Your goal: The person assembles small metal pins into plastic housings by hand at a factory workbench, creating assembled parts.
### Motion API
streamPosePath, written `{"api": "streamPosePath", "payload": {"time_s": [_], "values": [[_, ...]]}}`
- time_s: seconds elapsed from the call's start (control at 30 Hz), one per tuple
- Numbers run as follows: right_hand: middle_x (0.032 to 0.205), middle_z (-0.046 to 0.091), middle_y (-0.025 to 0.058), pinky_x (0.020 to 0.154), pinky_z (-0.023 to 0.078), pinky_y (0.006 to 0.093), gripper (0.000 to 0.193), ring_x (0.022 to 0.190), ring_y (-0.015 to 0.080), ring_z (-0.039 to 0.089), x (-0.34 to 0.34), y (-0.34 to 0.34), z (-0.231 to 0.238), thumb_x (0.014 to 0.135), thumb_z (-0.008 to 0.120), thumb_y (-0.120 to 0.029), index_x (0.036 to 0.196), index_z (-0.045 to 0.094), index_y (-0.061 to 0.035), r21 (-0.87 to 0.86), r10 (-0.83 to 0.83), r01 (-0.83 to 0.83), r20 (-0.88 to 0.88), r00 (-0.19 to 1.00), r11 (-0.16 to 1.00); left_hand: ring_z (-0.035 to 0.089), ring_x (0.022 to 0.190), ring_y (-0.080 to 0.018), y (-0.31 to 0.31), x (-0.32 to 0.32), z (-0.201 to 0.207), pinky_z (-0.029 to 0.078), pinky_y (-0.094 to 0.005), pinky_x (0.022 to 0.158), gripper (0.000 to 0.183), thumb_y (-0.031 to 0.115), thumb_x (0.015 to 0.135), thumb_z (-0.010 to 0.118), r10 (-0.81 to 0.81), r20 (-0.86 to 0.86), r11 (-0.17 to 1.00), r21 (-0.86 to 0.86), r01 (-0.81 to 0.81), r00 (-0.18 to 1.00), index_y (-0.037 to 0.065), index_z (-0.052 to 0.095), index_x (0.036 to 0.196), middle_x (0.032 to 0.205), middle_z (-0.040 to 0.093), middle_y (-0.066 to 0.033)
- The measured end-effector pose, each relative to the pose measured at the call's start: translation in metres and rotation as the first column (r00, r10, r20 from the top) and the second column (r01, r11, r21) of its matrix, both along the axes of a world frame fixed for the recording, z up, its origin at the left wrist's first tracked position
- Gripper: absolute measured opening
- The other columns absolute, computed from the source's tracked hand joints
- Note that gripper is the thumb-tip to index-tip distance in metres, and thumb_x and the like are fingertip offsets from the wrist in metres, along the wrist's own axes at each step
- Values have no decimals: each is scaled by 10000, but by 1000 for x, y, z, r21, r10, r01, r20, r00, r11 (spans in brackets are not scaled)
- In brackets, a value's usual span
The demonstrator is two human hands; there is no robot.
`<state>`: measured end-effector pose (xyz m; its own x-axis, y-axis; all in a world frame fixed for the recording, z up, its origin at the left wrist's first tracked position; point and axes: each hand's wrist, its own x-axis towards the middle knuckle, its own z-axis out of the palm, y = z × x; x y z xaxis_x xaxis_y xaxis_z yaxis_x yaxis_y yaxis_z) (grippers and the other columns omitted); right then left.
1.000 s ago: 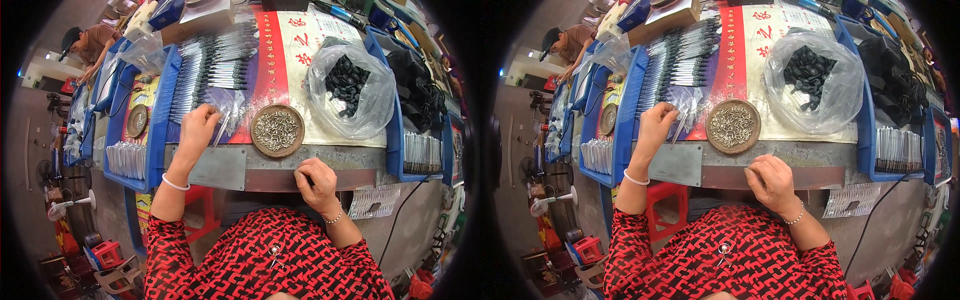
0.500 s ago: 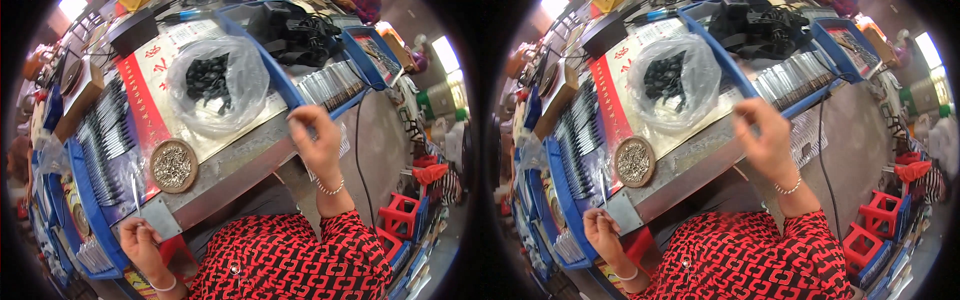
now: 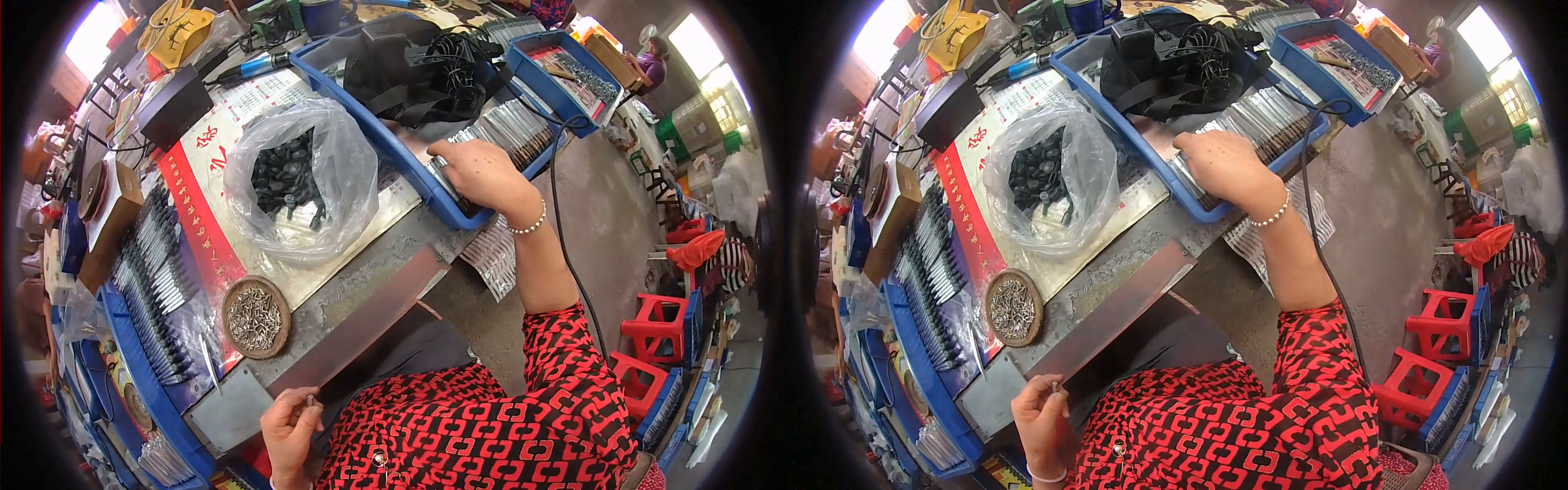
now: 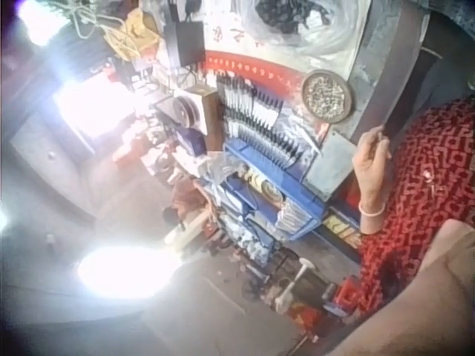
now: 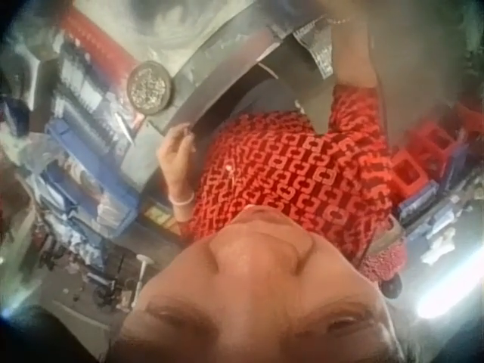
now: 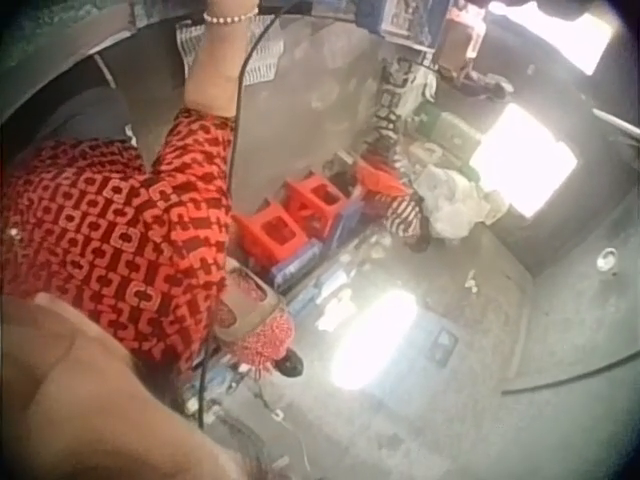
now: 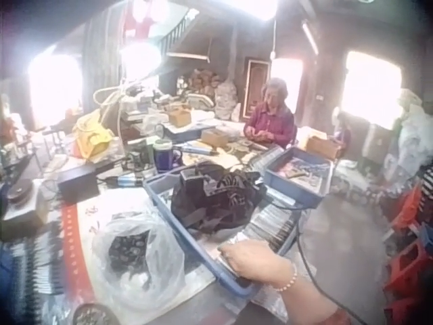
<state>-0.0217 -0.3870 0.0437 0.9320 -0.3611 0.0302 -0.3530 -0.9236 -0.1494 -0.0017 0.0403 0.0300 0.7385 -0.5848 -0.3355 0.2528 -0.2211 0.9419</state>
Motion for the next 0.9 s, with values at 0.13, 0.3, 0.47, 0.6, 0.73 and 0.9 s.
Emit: {"api": "streamPosePath", "payload": {"time_s": [0.13, 0.3, 0.47, 0.6, 0.73, 0.9], "values": [[719, 621, 174, 619, 472, 467, 135, 724, 366, 611, 1, -1, -2, 800, 461, -92, 850, 582, -60, -69, 61, -56, 69, 996, 996, 540, 580, -78, -9, -1, 0, 419, -178, 514, 204, -56, 818, 566, -40, -2, 999, -16, 40, 999, -83, 603, 1017, 798, 565, -73], [806, 623, 183, 687, 451, 438, 206, 788, 352, 598, -2, -2, 6, 781, 513, -73, 984, 528, -42, 56, 61, -66, 78, 995, 996, 514, 554, -69, -13, 1, 0, 399, -172, 505, 210, -4, 856, 545, -83, -4, 996, -12, 83, 997, -78, 603, 1043, 742, 592, -78], [747, 596, 104, 631, 456, 297, 185, 683, 171, 590, -7, 3, 8, 794, 572, -60, 961, 540, 13, 401, 2, -152, 350, 937, 904, 447, 513, -48, -15, 1, -1, 359, -170, 478, 224, 31, 899, 488, -60, 15, 995, -83, 61, 998, -61, 602, 1069, 722, 593, -59], [821, 638, 68, 605, 439, 197, 226, 698, 92, 576, -15, 49, 36, 784, 589, 44, 1009, 608, 27, 559, -325, -155, 661, 676, 814, 437, 518, -46, -17, 3, -6, 354, -167, 474, 285, 4, 911, 457, 8, -12, 996, -92, -9, 1000, -54, 525, 1182, 743, 584, -57], [834, 629, 58, 598, 442, 172, 222, 685, 96, 584, -38, 111, 58, 765, 630, 57, 986, 620, 36, 631, -426, -203, 692, 582, 748, 574, 673, -94, -36, 8, -6, 467, -203, 610, 313, -4, 928, 432, -57, -159, 956, -294, 8, 986, -47, 442, 1238, 889, 610, -100], [822, 622, 68, 567, 471, 222, 154, 658, 102, 591, -18, 178, 9, 761, 656, 25, 905, 601, 18, 906, 82, -380, 371, 925, 185, 633, 878, -183, -38, -2, -18, 524, -283, 775, 154, 20, 942, 450, 108, -226, 891, -410, -195, 968, -49, 466, 1079, 994, 614, -152]]}}
